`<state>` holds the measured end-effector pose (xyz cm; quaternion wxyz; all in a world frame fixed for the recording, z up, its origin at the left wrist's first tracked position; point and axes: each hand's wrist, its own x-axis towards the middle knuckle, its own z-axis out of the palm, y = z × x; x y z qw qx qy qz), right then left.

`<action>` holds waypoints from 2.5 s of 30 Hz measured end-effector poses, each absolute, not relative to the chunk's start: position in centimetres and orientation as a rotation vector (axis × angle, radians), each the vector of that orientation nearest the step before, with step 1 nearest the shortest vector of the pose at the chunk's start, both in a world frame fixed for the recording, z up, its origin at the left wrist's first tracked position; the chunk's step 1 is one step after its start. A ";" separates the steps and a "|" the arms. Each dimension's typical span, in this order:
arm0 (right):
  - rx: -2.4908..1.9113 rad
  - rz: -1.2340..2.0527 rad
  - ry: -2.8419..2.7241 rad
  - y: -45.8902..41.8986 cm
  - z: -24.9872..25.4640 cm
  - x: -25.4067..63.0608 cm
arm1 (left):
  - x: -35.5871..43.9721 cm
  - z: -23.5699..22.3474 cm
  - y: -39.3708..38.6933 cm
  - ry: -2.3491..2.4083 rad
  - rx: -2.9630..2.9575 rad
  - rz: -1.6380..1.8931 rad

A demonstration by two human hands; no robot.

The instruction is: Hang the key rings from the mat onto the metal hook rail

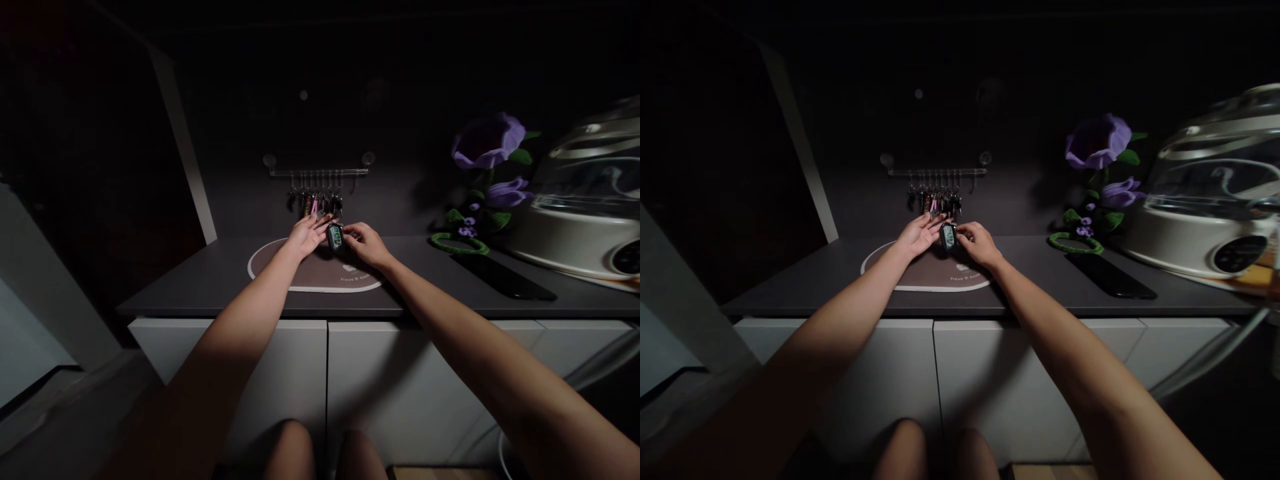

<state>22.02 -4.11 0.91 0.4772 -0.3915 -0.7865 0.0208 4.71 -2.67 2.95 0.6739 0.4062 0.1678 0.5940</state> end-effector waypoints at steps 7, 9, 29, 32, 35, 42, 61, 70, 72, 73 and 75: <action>-0.899 0.048 -1.950 -3.8 0.8 22.2 | 4.7 3.0 -2.8 0.380 0.936 1.335; -0.906 0.049 -1.937 -3.9 0.8 22.2 | 4.7 3.1 -2.9 0.386 0.938 1.336; -0.859 -0.066 -1.783 -4.7 1.9 22.0 | 4.6 2.8 -1.9 0.471 0.852 1.414; -0.865 -0.077 -1.779 -4.7 1.9 22.0 | 4.7 2.5 -1.7 0.533 0.828 1.413; -0.874 -0.080 -1.781 -4.6 1.8 22.0 | 4.8 2.4 -1.6 0.632 0.845 1.384; -0.887 -0.076 -1.742 -4.6 1.8 22.0 | 5.2 2.0 -1.9 0.866 1.166 1.300; -0.821 0.372 -1.575 -4.1 1.2 21.5 | 6.2 2.2 -3.3 0.813 1.972 1.376; -0.776 0.846 -1.458 -4.9 1.6 20.8 | 6.3 2.0 -2.7 0.797 1.635 1.472; -0.771 0.900 -1.431 -5.1 1.6 20.8 | 6.3 1.9 -2.7 0.780 1.574 1.497; -0.767 0.911 -1.420 -5.2 1.6 20.8 | 6.3 1.9 -2.7 0.771 1.558 1.508; -0.760 0.920 -1.412 -5.1 1.6 20.9 | 6.4 1.8 -2.6 0.751 1.543 1.522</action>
